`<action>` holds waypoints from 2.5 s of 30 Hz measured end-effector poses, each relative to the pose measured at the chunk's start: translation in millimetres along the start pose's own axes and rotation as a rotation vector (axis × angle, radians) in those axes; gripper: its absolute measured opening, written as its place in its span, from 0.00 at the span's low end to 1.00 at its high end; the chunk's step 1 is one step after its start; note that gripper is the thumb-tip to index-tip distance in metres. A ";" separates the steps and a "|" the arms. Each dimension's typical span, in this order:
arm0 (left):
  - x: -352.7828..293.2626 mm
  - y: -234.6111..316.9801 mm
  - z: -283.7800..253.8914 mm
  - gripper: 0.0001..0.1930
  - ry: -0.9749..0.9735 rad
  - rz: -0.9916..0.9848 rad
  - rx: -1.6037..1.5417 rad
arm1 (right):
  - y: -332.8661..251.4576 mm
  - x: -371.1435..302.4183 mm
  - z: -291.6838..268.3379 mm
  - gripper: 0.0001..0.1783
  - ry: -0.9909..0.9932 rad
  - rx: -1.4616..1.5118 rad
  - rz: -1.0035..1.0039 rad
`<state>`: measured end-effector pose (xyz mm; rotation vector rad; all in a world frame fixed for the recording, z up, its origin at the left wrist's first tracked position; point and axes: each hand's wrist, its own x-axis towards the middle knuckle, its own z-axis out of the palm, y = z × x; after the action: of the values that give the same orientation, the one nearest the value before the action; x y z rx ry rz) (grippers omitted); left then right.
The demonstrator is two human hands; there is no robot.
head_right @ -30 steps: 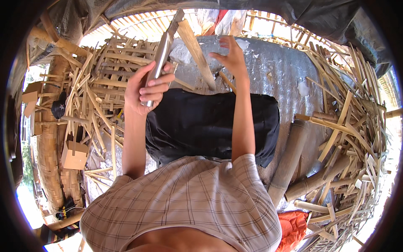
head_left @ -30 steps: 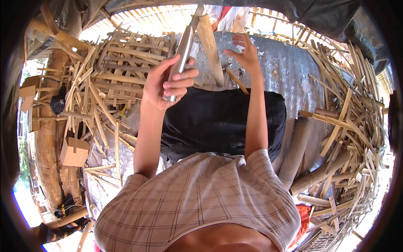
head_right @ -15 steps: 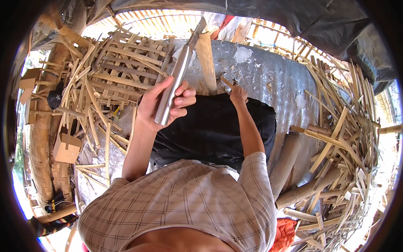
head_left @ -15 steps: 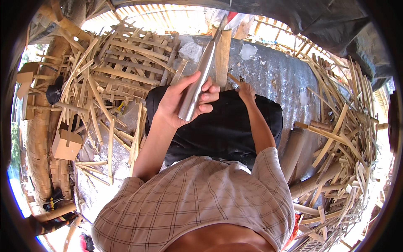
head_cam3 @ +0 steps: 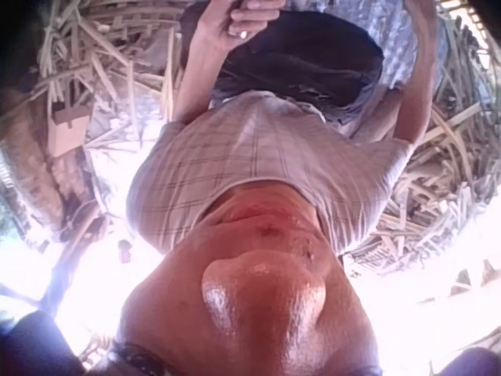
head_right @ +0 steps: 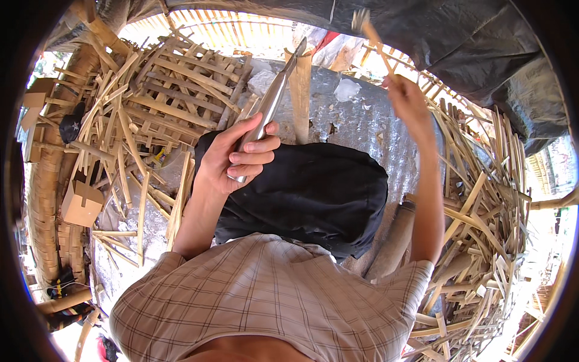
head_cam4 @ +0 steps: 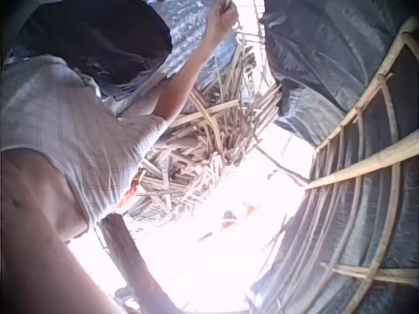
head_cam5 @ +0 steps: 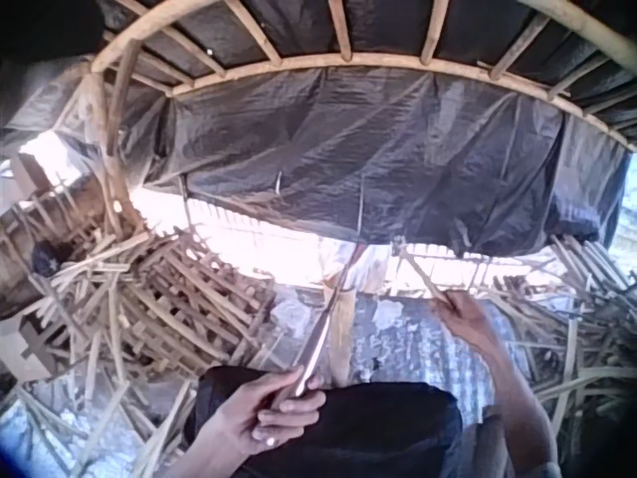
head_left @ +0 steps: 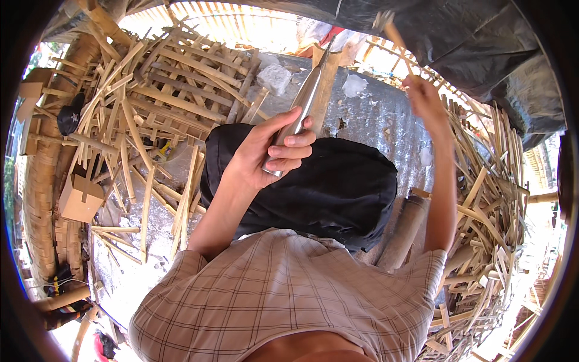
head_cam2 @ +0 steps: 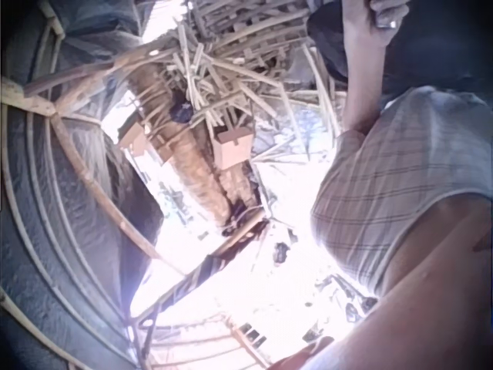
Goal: The person uses a hammer and a chisel-like tool to split a segment of bamboo vertically while sitting in a workshop.
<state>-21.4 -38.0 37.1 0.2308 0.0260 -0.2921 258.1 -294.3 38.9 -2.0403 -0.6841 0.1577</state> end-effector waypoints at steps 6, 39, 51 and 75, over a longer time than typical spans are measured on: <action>13.0 -3.9 1.2 0.16 -0.017 -0.027 -0.041 | -91.3 -56.1 -19.8 0.20 0.124 -0.175 -0.120; 27.6 -33.2 -67.5 0.14 0.130 -0.107 0.050 | -91.4 -129.9 34.5 0.12 0.145 -0.459 -0.092; 29.8 -39.1 -93.3 0.13 0.155 -0.126 0.031 | -64.1 -133.6 53.9 0.11 0.074 -0.458 -0.151; 36.8 -46.2 -127.7 0.13 0.235 -0.156 0.032 | -14.1 -147.0 104.0 0.09 0.004 -0.410 -0.092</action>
<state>1.5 -62.1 -99.6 0.2947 0.2727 -0.4195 90.9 -288.0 -29.2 -2.3903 -0.8605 -0.0448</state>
